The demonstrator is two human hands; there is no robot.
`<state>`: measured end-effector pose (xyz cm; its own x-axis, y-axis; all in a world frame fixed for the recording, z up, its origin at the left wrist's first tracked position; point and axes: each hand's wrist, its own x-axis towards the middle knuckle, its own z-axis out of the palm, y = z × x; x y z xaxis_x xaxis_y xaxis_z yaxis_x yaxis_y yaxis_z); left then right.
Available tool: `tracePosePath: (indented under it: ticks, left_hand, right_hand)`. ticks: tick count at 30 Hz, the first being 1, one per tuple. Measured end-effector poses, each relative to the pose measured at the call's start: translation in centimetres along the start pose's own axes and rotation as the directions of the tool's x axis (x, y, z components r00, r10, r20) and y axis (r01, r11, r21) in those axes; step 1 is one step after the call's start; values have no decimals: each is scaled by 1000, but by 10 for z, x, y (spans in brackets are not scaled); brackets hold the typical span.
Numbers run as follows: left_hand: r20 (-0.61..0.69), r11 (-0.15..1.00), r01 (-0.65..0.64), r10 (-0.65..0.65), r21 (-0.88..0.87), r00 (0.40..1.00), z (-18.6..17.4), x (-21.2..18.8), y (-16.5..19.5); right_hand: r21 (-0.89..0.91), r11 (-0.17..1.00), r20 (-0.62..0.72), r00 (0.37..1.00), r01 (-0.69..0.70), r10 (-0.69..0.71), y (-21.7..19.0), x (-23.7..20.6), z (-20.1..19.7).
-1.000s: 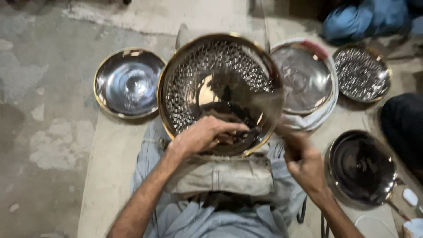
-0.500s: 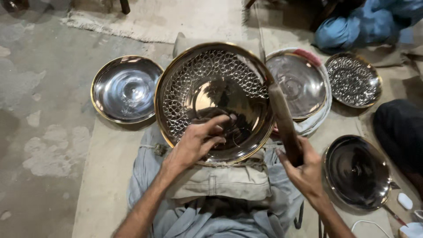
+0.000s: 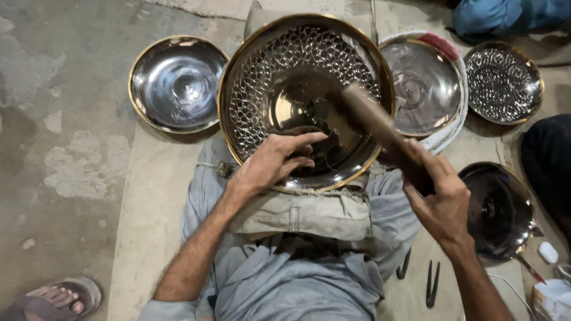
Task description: The person sits on the floor and uses a wooden mallet to hammer a metal bowl held on their lap, creating a textured pattern on the interior surface. They repeatedly reposition a small metal tool inside the bowl and strike it to shape the metal.
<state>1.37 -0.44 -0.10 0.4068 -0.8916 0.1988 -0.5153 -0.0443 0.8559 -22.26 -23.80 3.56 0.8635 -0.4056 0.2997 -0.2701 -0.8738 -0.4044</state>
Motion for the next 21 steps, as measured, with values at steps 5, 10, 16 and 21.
tracePosePath:
  ticks: [5,10,16,21]
  left_hand:
    - [25,999,-25,26,-20,999,-1,-1,3]
    - [26,999,15,-15,-30,1000,-1,-1,4]
    - [48,999,-28,27,31,999,1,2,5]
    - [31,996,-85,85,4,996,2,-1,4]
  right_hand:
    - [23,991,14,991,133,-133,5,1,-4]
    - [43,997,-42,997,70,-69,1,1,3]
    - [90,993,-61,995,82,-77,-8,10,8]
    - [-109,994,129,992,26,-12,-9,16,5]
